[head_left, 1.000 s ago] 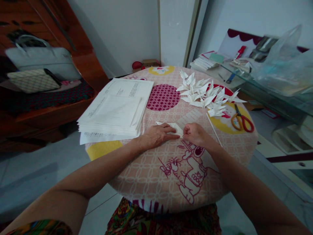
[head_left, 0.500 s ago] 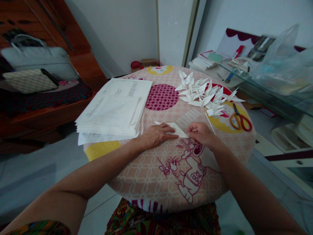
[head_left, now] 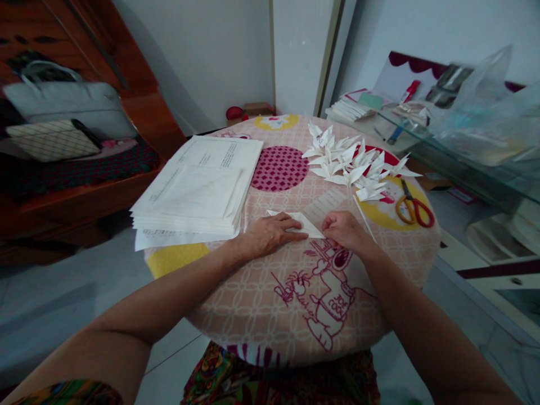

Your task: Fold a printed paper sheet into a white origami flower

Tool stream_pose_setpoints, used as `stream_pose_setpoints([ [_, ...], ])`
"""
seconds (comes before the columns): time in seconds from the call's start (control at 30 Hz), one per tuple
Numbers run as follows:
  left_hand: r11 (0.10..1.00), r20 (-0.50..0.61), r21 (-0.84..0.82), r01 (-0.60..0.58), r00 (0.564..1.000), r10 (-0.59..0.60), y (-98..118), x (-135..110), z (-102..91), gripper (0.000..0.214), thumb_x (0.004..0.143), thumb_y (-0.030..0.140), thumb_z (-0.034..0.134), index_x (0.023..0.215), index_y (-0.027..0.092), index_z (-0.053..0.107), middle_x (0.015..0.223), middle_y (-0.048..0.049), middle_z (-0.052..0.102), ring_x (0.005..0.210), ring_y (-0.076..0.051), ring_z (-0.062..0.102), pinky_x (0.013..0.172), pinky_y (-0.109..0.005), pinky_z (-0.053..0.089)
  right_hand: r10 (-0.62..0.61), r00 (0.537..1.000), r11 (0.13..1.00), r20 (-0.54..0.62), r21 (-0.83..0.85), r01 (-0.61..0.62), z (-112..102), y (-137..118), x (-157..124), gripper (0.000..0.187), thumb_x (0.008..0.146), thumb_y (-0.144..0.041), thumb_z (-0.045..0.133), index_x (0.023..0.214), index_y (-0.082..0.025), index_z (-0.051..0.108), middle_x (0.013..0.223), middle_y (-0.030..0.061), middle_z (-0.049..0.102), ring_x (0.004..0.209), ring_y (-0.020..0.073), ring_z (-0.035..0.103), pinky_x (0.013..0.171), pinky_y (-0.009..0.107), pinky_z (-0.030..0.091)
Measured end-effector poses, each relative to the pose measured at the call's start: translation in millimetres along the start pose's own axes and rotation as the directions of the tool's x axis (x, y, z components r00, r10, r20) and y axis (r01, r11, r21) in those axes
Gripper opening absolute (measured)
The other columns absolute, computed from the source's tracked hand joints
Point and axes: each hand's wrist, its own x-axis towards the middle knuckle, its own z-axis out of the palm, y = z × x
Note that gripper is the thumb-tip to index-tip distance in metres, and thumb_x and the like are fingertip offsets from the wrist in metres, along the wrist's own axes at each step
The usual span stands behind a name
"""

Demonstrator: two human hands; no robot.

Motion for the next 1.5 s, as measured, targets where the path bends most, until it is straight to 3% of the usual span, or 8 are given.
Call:
stream_pose_setpoints([
  [0.37, 0.999, 0.026, 0.034, 0.009, 1.0, -0.01, 1.4, 0.9, 4.2, 0.049, 0.095, 0.014, 0.052, 0.139, 0.034, 0.056, 0.135, -0.0033, 0.062, 0.12, -0.023, 0.052, 0.093, -0.033, 0.048, -0.131, 0.991, 0.991, 0.017, 0.033, 0.131, 1.4, 11.2, -3.1, 0.003, 0.074, -0.018, 0.057, 0.076, -0.017, 0.06, 0.049, -0.0039, 0.057, 0.039, 0.0098, 0.047, 0.043, 0.022, 0.033],
  [0.5, 0.999, 0.02, 0.036, 0.026, 0.999, -0.027, 3.1, 1.6, 3.0, 0.048, 0.094, 0.015, 0.053, 0.138, 0.034, 0.057, 0.133, -0.0038, 0.063, 0.119, -0.024, 0.053, 0.091, -0.034, 0.049, -0.21, 0.977, 0.961, -0.043, -0.193, 0.198, 5.5, 9.6, -6.9, 0.006, 0.072, -0.019, 0.063, 0.076, -0.017, 0.06, 0.06, -0.0002, 0.063, 0.05, 0.0121, 0.053, 0.049, 0.024, 0.034],
  [0.67, 0.999, 0.014, 0.045, 0.02, 1.0, -0.021, 2.9, 2.1, 2.8, 0.048, 0.093, 0.013, 0.053, 0.137, 0.033, 0.058, 0.132, -0.0039, 0.064, 0.117, -0.024, 0.054, 0.09, -0.034, 0.05, -0.216, 0.968, 0.902, -0.13, -0.406, 0.146, 11.1, 2.2, -9.0, 0.009, 0.07, -0.012, 0.062, 0.078, -0.018, 0.061, 0.068, 0.0013, 0.065, 0.06, 0.0137, 0.055, 0.056, 0.025, 0.034],
  [0.93, 1.0, 0.027, 0.03, 0.01, 1.0, -0.01, 4.9, 3.4, 0.0, 0.043, 0.093, 0.015, 0.055, 0.134, 0.028, 0.062, 0.123, -0.0072, 0.069, 0.105, -0.022, 0.06, 0.086, -0.033, 0.052, -0.217, 0.968, 0.946, -0.127, -0.27, 0.176, 12.3, 9.4, -3.3, 0.006, 0.076, -0.021, 0.063, 0.081, -0.019, 0.063, 0.062, -0.0014, 0.064, 0.056, 0.014, 0.054, 0.055, 0.025, 0.034],
  [1.13, 0.981, -0.017, -0.194, -0.013, 1.0, 0.01, -7.8, -5.7, 6.5, 0.051, 0.083, 0.003, 0.054, 0.127, 0.024, 0.066, 0.133, -0.0056, 0.067, 0.122, -0.023, 0.061, 0.101, -0.041, 0.051, -0.228, 0.96, 0.921, -0.164, -0.357, 0.158, 12.5, 7.0, -6.0, 0.009, 0.074, -0.014, 0.059, 0.077, -0.018, 0.067, 0.064, 0.0015, 0.067, 0.057, 0.0147, 0.055, 0.055, 0.025, 0.034],
  [1.27, 0.95, -0.038, -0.31, -0.015, 0.999, 0.003, -10.9, -9.7, 8.2, 0.051, 0.083, 0.003, 0.049, 0.127, 0.022, 0.066, 0.134, -0.0075, 0.065, 0.129, -0.022, 0.058, 0.113, -0.049, 0.042, -0.388, 0.891, 0.851, -0.237, -0.463, 0.247, 9.3, -4.0, 4.9, 0.015, 0.082, -0.018, 0.057, 0.076, -0.015, 0.071, 0.074, 0.0072, 0.072, 0.066, 0.0163, 0.06, 0.06, 0.026, 0.037],
  [1.4, 0.941, 0.007, -0.337, -0.029, 0.999, 0.034, -8.0, -10.0, 1.4, 0.053, 0.085, 0.005, 0.047, 0.134, 0.021, 0.06, 0.141, -0.0093, 0.059, 0.136, -0.022, 0.052, 0.117, -0.054, 0.035, -0.418, 0.905, 0.841, -0.079, -0.409, 0.353, 14.5, -18.4, 24.8, 0.013, 0.081, -0.014, 0.061, 0.083, -0.014, 0.074, 0.082, 0.0088, 0.076, 0.073, 0.017, 0.065, 0.067, 0.025, 0.043],
  [1.5, 0.942, 0.032, -0.335, -0.031, 0.999, 0.044, -6.6, -10.4, -3.1, 0.055, 0.085, 0.004, 0.047, 0.137, 0.021, 0.058, 0.143, -0.0105, 0.057, 0.137, -0.023, 0.051, 0.118, -0.057, 0.033, -0.358, 0.931, 0.881, -0.069, -0.355, 0.313, 22.0, -22.4, 34.8, 0.013, 0.081, -0.018, 0.065, 0.086, -0.014, 0.076, 0.085, 0.0093, 0.076, 0.074, 0.0175, 0.066, 0.068, 0.026, 0.044],
])
